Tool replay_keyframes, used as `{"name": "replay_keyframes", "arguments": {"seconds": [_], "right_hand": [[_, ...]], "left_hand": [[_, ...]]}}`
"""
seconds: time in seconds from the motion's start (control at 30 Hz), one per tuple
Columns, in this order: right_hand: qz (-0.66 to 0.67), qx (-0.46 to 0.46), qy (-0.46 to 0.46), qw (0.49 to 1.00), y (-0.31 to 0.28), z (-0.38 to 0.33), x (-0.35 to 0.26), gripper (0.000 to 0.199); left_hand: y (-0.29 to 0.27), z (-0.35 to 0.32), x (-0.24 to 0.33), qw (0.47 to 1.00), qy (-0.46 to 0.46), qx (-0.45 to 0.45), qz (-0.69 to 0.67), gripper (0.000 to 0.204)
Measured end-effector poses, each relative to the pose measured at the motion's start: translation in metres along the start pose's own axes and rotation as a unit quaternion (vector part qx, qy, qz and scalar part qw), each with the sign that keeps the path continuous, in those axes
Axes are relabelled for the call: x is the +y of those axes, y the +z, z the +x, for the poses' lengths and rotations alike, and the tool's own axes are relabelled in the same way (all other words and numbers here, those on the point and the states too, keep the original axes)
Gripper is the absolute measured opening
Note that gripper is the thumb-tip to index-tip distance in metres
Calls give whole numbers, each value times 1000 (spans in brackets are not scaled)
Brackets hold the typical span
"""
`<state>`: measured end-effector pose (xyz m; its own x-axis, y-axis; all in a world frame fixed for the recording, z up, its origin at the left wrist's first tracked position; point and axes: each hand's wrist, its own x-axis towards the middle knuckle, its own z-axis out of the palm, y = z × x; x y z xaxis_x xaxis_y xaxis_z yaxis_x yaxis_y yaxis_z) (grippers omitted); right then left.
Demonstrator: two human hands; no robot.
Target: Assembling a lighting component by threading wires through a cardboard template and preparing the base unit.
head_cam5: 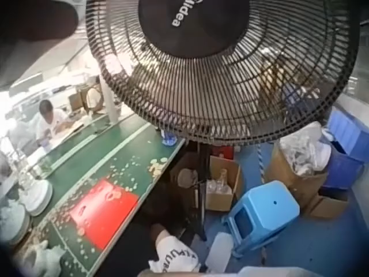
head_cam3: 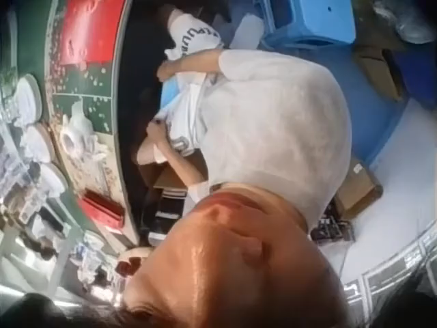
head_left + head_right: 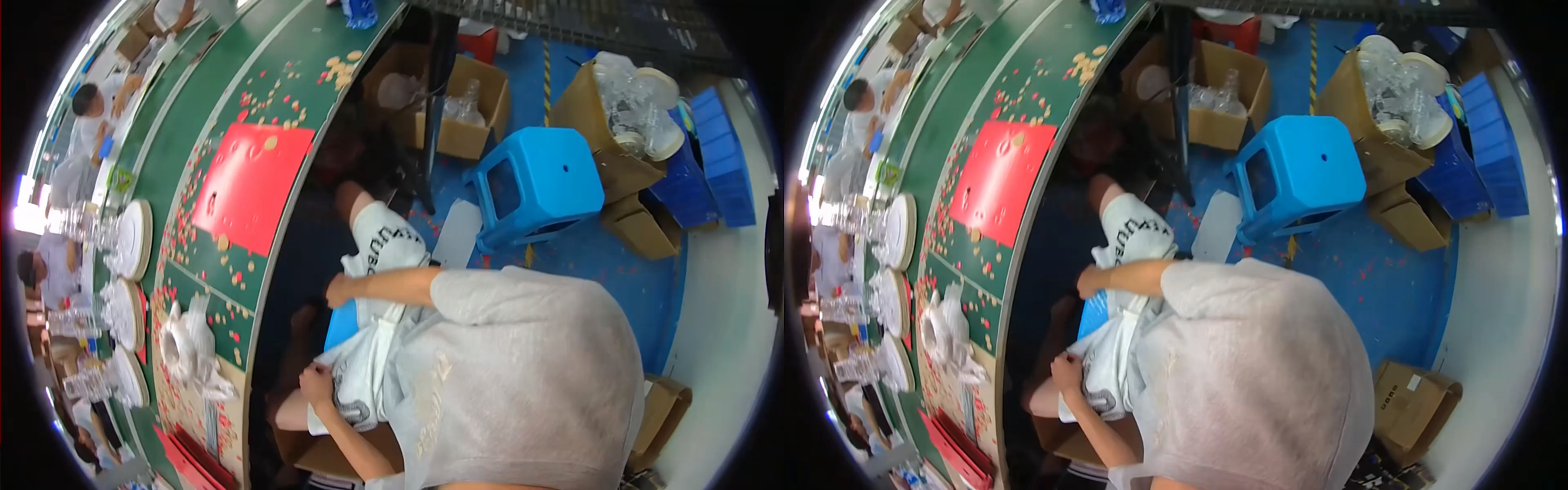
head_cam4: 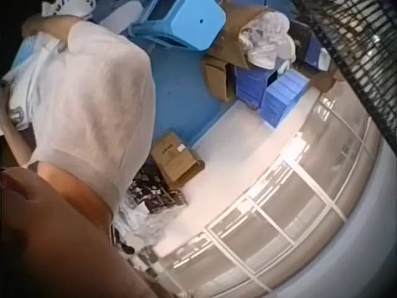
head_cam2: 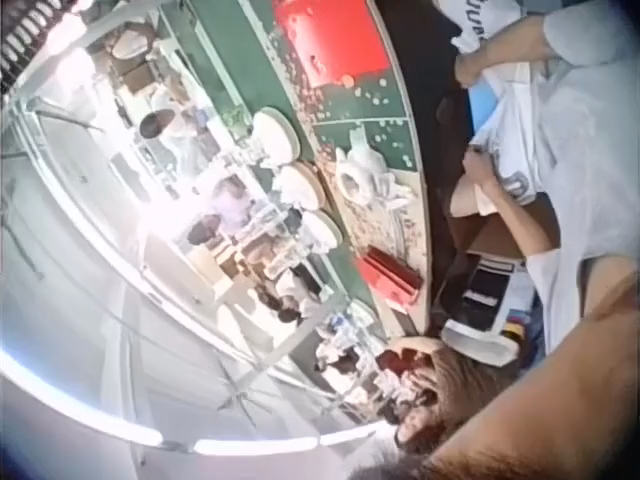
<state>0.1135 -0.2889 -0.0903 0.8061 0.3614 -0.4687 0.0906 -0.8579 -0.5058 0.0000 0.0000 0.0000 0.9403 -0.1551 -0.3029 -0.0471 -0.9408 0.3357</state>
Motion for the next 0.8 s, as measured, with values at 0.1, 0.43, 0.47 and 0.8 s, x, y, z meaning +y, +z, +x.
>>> {"name": "replay_keyframes", "arguments": {"seconds": [0.1,0.43,0.47,0.8], "right_hand": [[-24,-83,-21,996,51,-26,20,45],[65,249,-64,964,-74,-78,115,31],[96,282,-96,950,-80,-84,121,31],[248,466,-108,842,-125,-114,78,15]], "left_hand": [[36,-54,-1,995,-1,-22,96,15],[-81,-69,-11,933,-57,333,-125,17],[-80,-76,-20,913,-28,393,-103,18],[-138,-65,19,766,1,597,-236,33]]}}
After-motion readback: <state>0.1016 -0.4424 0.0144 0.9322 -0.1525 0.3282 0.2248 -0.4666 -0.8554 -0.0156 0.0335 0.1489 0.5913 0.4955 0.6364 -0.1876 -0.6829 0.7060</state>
